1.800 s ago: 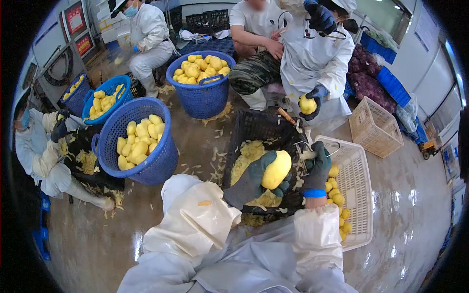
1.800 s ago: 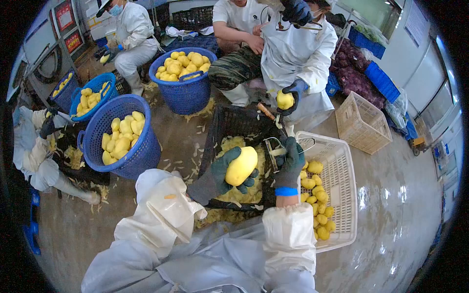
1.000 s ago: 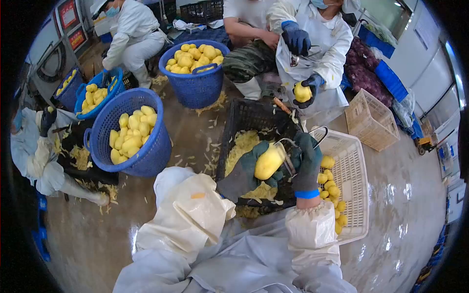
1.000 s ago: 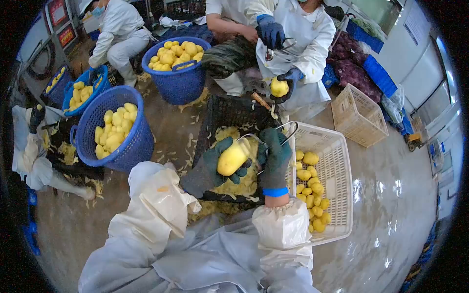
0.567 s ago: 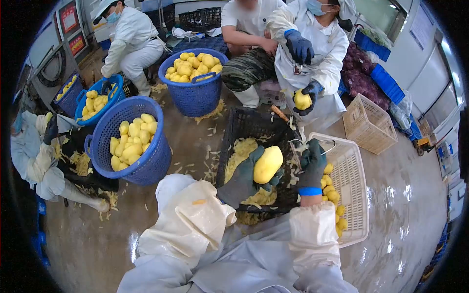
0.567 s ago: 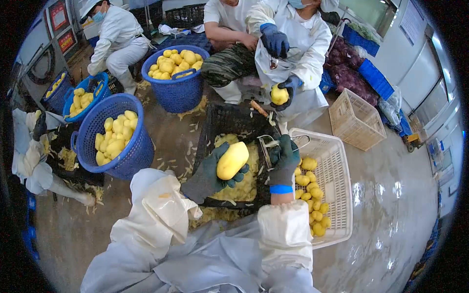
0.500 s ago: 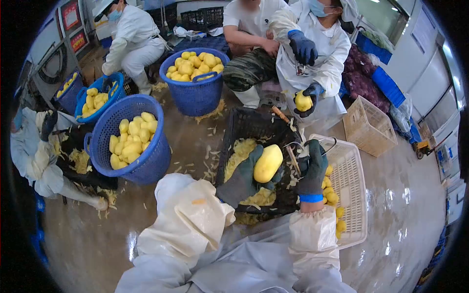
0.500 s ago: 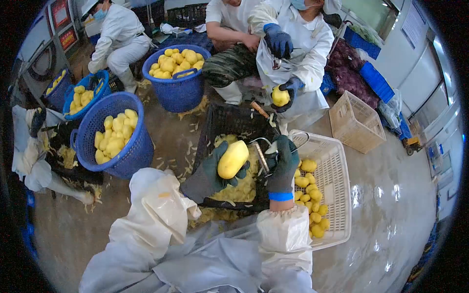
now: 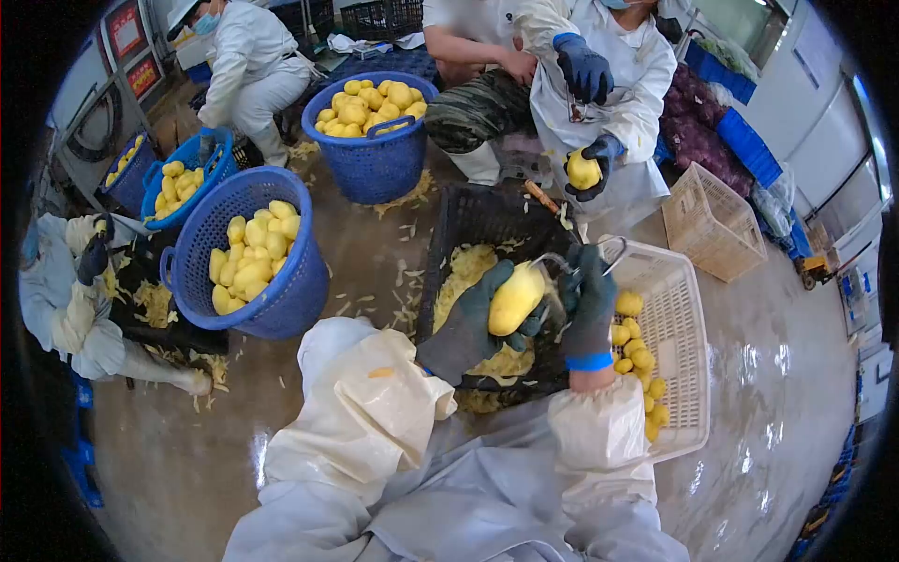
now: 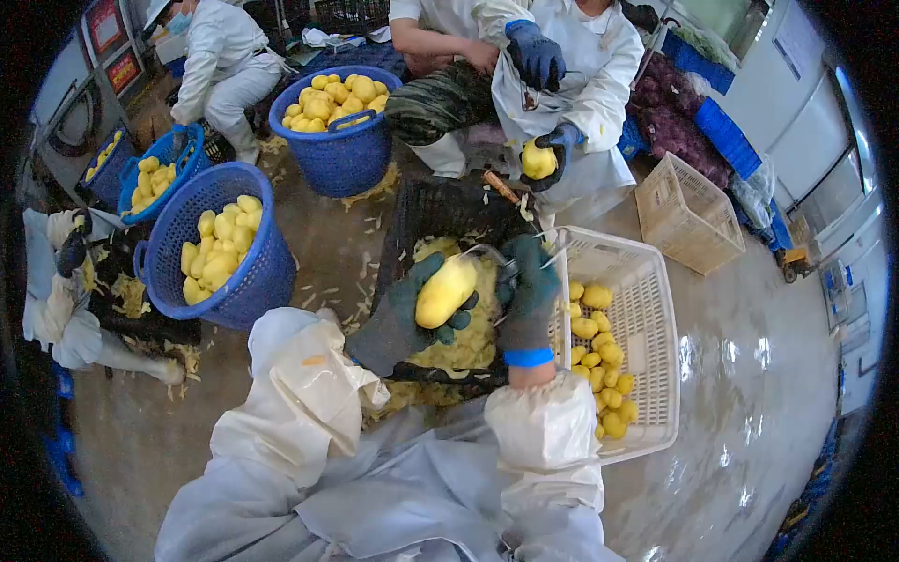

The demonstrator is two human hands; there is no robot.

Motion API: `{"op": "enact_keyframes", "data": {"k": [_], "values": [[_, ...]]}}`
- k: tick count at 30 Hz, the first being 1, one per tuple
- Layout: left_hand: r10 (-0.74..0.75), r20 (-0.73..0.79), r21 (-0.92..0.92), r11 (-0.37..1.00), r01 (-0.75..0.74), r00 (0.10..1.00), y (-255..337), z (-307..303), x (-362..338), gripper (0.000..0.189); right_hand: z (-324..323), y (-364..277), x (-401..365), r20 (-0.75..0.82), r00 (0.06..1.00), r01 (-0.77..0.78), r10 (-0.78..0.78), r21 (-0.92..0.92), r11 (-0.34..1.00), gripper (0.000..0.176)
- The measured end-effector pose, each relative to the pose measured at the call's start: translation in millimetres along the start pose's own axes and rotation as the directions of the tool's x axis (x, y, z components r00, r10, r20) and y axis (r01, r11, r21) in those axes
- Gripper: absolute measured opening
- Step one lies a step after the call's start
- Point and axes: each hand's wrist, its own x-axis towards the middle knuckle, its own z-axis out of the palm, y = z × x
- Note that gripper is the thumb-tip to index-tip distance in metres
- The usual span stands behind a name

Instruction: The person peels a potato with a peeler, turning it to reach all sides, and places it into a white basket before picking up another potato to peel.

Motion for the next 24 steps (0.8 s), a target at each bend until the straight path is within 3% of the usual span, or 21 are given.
{"op": "enact_keyframes", "data": {"k": [1, 2, 3, 4, 5, 6, 7, 9, 13, 15, 17, 18, 19, 20, 21, 23, 24], "values": [[-0.036, 0.004, 0.005, 0.999, 0.036, 0.999, 0.6, 1.9, -1.6, 0.053, -11.5, 15.2, 16.2, -0.081, 0.997, 0.010, 0.001, 0.130, 0.991, 0.018], [-0.036, 0.005, 0.007, 0.999, 0.036, 0.999, 0.1, 2.9, -3.8, 0.053, -29.7, 28.6, 33.3, -0.163, 0.987, 0.015, 0.004, 0.115, 0.993, 0.018], [-0.005, 0.002, 0.086, 0.996, 0.005, 1.000, 2.4, 4.1, -4.9, 0.054, -27.7, 22.5, 35.0, -0.163, 0.987, 0.023, -0.003, 0.123, 0.992, 0.018], [0.027, 0.001, 0.155, 0.988, -0.027, 1.000, 2.9, 5.5, -4.8, 0.055, -28.2, 15.8, 35.9, -0.067, 0.997, -0.012, 0.024, 0.166, 0.986, 0.018], [0.024, 0.000, 0.144, 0.989, -0.024, 1.000, 1.3, 5.8, -1.7, 0.055, -33.2, 10.2, 33.4, 0.027, 0.998, -0.061, 0.056, 0.197, 0.979, 0.018], [0.090, -0.050, 0.086, 0.993, -0.086, 0.995, -0.4, 5.8, 2.6, 0.055, -13.7, -12.8, 14.0, -0.048, 0.991, -0.111, 0.122, 0.194, 0.975, 0.017], [0.139, -0.115, 0.032, 0.990, -0.136, 0.984, -3.3, 4.7, 4.8, 0.055, -17.1, -5.5, 17.5, -0.021, 0.994, -0.095, 0.103, 0.244, 0.965, 0.015], [0.159, -0.146, 0.061, 0.987, -0.151, 0.976, -4.1, -3.1, 8.0, 0.053, -22.7, 4.5, 20.4, -0.004, 0.994, 0.112, -0.112, 0.082, 0.990, 0.016], [0.201, -0.134, 0.218, 0.961, -0.169, 0.970, -6.7, -12.5, 8.3, 0.052, -9.5, -6.0, 6.7, -0.072, 0.997, 0.021, -0.005, 0.220, 0.975, 0.016], [0.203, -0.131, 0.255, 0.953, -0.165, 0.970, -9.5, -12.1, 7.1, 0.051, -5.9, -16.7, -7.7, 0.189, 0.981, -0.050, 0.040, 0.048, 0.998, 0.023], [0.385, -0.047, 0.534, 0.789, -0.303, 0.922, -17.0, -5.9, -1.8, 0.051, -1.1, -12.0, -6.6, 0.126, 0.988, -0.086, 0.085, 0.009, 0.996, 0.020], [0.374, -0.047, 0.539, 0.790, -0.292, 0.926, -15.2, -8.4, -0.2, 0.051, -8.5, 5.3, 8.5, 0.060, 0.998, 0.002, -0.004, 0.030, 1.000, 0.019], [0.194, -0.087, 0.363, 0.919, -0.151, 0.977, -11.0, -11.7, 4.6, 0.052, -16.4, 17.0, 22.1, -0.006, 0.996, 0.095, -0.095, 0.043, 0.995, 0.017], [0.005, -0.092, 0.173, 0.985, 0.011, 0.996, -7.5, -13.0, 7.2, 0.053, -23.9, 19.7, 30.1, -0.077, 0.996, 0.044, -0.040, 0.056, 0.997, 0.016], [0.007, -0.083, 0.189, 0.982, 0.009, 0.997, -5.2, -8.9, 6.9, 0.053, -21.1, 12.1, 25.5, -0.081, 0.995, 0.058, -0.053, 0.068, 0.996, 0.016], [0.072, -0.151, 0.172, 0.984, -0.045, 0.986, -6.9, 5.5, 2.0, 0.055, -15.8, -12.5, 8.9, 0.135, 0.960, 0.250, -0.245, -0.022, 0.968, 0.016], [0.141, -0.218, 0.211, 0.973, -0.095, 0.966, -9.3, 9.3, 0.5, 0.055, -7.2, -21.0, -1.4, 0.111, 0.988, 0.106, -0.109, 0.029, 0.994, 0.018]]}}
